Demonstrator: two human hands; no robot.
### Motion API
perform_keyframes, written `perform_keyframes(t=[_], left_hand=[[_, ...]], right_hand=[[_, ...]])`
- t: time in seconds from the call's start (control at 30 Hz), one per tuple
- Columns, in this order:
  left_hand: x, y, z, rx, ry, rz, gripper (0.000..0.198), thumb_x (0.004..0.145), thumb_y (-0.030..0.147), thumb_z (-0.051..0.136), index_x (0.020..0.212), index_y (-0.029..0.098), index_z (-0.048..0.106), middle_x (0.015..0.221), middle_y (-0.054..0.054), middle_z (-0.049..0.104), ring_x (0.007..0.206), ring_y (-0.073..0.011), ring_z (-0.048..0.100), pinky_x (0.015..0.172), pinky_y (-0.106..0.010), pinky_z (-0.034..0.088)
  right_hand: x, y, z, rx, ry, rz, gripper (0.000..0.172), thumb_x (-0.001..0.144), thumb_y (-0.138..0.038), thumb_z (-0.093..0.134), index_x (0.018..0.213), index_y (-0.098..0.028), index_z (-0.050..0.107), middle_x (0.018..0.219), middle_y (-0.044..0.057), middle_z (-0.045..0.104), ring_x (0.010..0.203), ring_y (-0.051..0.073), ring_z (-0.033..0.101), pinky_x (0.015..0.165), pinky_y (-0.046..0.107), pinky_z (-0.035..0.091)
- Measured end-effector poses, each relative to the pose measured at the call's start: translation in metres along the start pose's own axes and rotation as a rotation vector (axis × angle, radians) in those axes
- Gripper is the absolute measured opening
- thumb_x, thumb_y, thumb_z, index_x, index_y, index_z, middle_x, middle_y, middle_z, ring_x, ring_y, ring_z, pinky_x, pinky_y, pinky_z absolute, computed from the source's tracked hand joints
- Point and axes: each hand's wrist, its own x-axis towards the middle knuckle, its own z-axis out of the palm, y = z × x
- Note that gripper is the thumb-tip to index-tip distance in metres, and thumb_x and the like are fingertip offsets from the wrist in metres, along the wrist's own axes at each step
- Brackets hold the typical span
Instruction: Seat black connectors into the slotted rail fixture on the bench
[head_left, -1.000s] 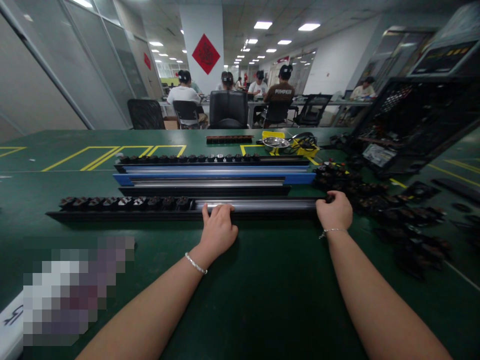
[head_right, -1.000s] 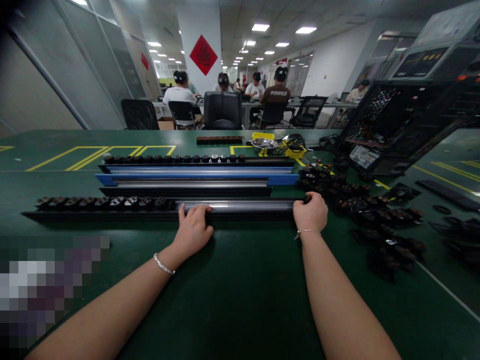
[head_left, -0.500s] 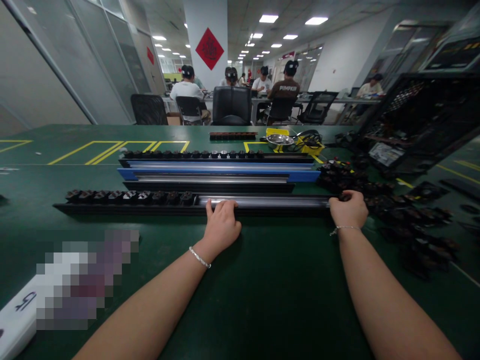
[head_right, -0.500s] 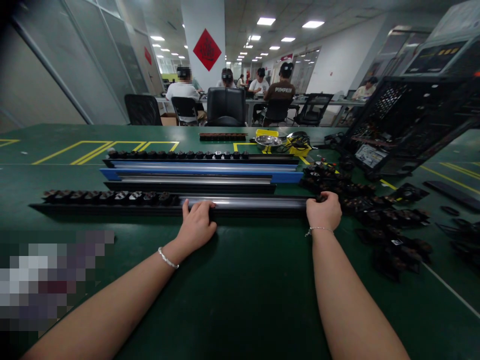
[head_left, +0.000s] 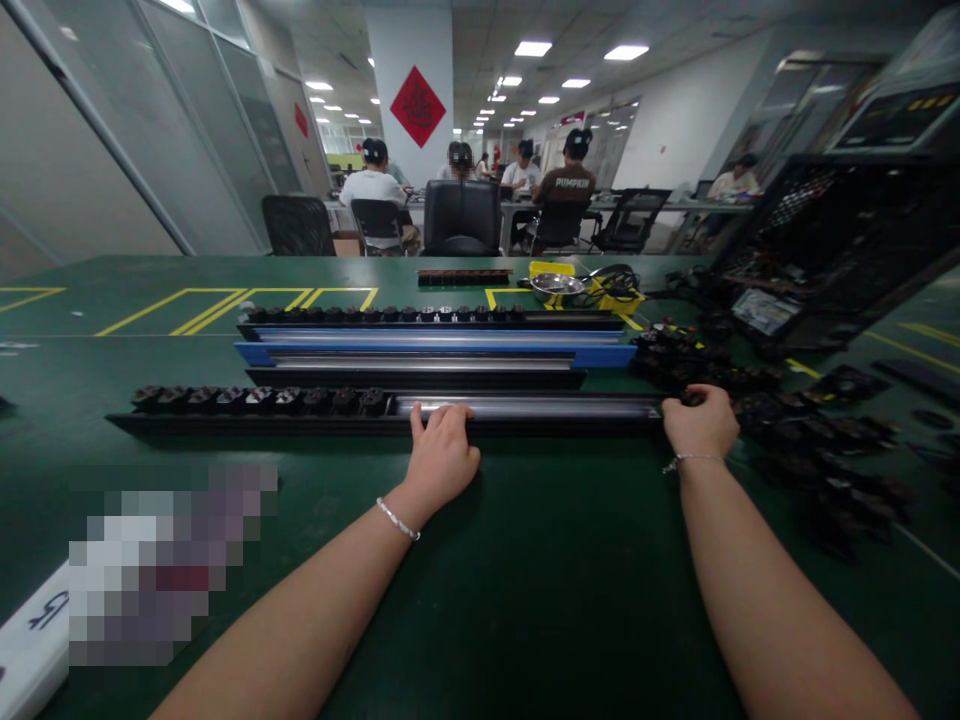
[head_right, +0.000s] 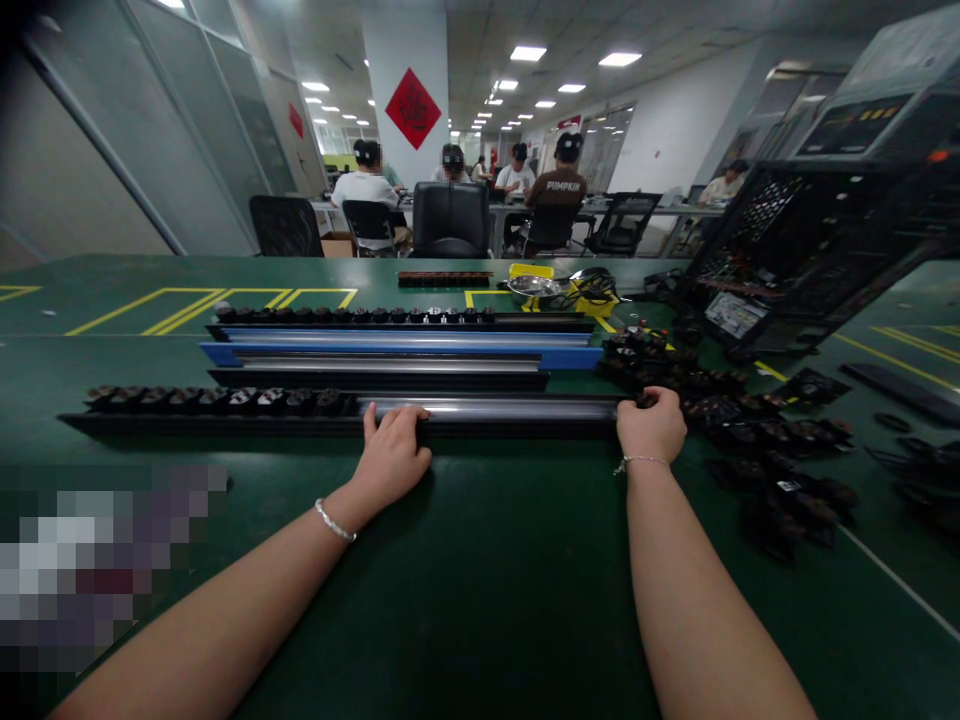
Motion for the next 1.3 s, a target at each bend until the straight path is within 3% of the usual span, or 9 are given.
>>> perform_keyframes(t=[0.2, 0.33, 0.53, 0.73, 0.93, 1.07, 1.13, 1.2, 1.3], left_hand=[[-0.001, -0.001, 0.001, -0.001, 0.014, 0.006, 0.041, 0.07, 0.015, 0.046, 0.111, 0.02, 0.049, 0.112, -0.008, 0.062, 0.114, -0.0241, 0.051, 0.113, -0.056, 0.006], [-0.001, -0.001, 0.002, 0.001, 0.023, 0.016, 0.042, 0.07, 0.015, 0.046, 0.111, 0.02, 0.049, 0.112, -0.008, 0.062, 0.114, -0.0239, 0.051, 0.113, -0.056, 0.005], [-0.001, -0.001, 0.002, 0.007, 0.023, 0.024, 0.041, 0.07, 0.014, 0.046, 0.111, 0.019, 0.049, 0.111, -0.009, 0.062, 0.113, -0.0239, 0.052, 0.112, -0.057, 0.006], [-0.001, -0.002, 0.002, 0.003, 0.033, 0.035, 0.041, 0.069, 0.014, 0.046, 0.11, 0.019, 0.049, 0.11, -0.008, 0.062, 0.112, -0.0236, 0.052, 0.113, -0.056, 0.006], [-0.001, -0.002, 0.001, -0.006, 0.024, 0.023, 0.041, 0.07, 0.014, 0.047, 0.111, 0.019, 0.05, 0.111, -0.008, 0.063, 0.113, -0.0244, 0.052, 0.113, -0.057, 0.007], [0.0, -0.001, 0.0, -0.016, 0.014, 0.001, 0.041, 0.07, 0.014, 0.047, 0.11, 0.021, 0.051, 0.111, -0.008, 0.064, 0.113, -0.024, 0.053, 0.113, -0.055, 0.008], [0.001, 0.0, -0.001, -0.014, 0.014, -0.009, 0.04, 0.07, 0.014, 0.047, 0.108, 0.022, 0.051, 0.111, -0.007, 0.064, 0.113, -0.0232, 0.053, 0.114, -0.054, 0.01], [0.001, 0.001, -0.003, -0.003, 0.021, -0.016, 0.037, 0.071, 0.014, 0.046, 0.106, 0.023, 0.052, 0.113, -0.006, 0.063, 0.117, -0.0227, 0.051, 0.114, -0.052, 0.013], [0.003, 0.001, -0.007, 0.042, 0.109, -0.09, 0.028, 0.076, 0.019, 0.046, 0.103, 0.023, 0.054, 0.129, -0.008, 0.055, 0.133, -0.0248, 0.036, 0.114, -0.053, 0.015]], right_hand=[[0.003, 0.004, -0.001, 0.008, 0.008, 0.014, 0.041, 0.067, -0.027, 0.054, 0.106, -0.018, 0.061, 0.102, 0.013, 0.063, 0.095, 0.03, 0.058, 0.084, 0.042, 0.045], [0.016, 0.023, -0.004, 0.022, 0.065, 0.115, 0.037, 0.064, -0.025, 0.055, 0.1, -0.02, 0.061, 0.096, 0.01, 0.063, 0.09, 0.027, 0.058, 0.083, 0.04, 0.046], [0.04, 0.053, -0.009, 0.03, 0.003, 0.185, 0.035, 0.061, -0.022, 0.058, 0.096, -0.018, 0.06, 0.091, 0.012, 0.061, 0.085, 0.027, 0.055, 0.081, 0.042, 0.043], [0.038, 0.054, -0.008, -0.015, -0.007, 0.215, 0.04, 0.061, -0.016, 0.053, 0.1, -0.019, 0.062, 0.094, 0.013, 0.058, 0.088, 0.029, 0.053, 0.078, 0.045, 0.043], [0.028, 0.044, -0.01, 0.064, 0.213, 0.062, 0.034, 0.066, -0.012, 0.048, 0.096, -0.014, 0.064, 0.113, 0.021, 0.05, 0.107, 0.04, 0.046, 0.087, 0.056, 0.037], [0.021, 0.023, -0.006, 0.103, 0.318, -0.264, 0.034, 0.07, -0.014, 0.042, 0.097, -0.011, 0.062, 0.107, 0.018, 0.059, 0.109, 0.031, 0.049, 0.097, 0.045, 0.035], [0.012, 0.007, 0.0, 0.08, 0.251, -0.43, 0.034, 0.072, -0.016, 0.04, 0.096, -0.011, 0.063, 0.107, 0.015, 0.062, 0.106, 0.026, 0.053, 0.096, 0.039, 0.037], [0.0, -0.007, 0.005, 0.02, 0.099, -0.579, 0.035, 0.076, -0.02, 0.039, 0.099, -0.013, 0.065, 0.109, 0.012, 0.064, 0.107, 0.022, 0.054, 0.096, 0.036, 0.037], [-0.015, -0.02, 0.01, -0.14, -0.146, -0.671, 0.035, 0.081, -0.028, 0.038, 0.097, -0.018, 0.068, 0.109, 0.008, 0.066, 0.104, 0.022, 0.056, 0.094, 0.037, 0.038]])
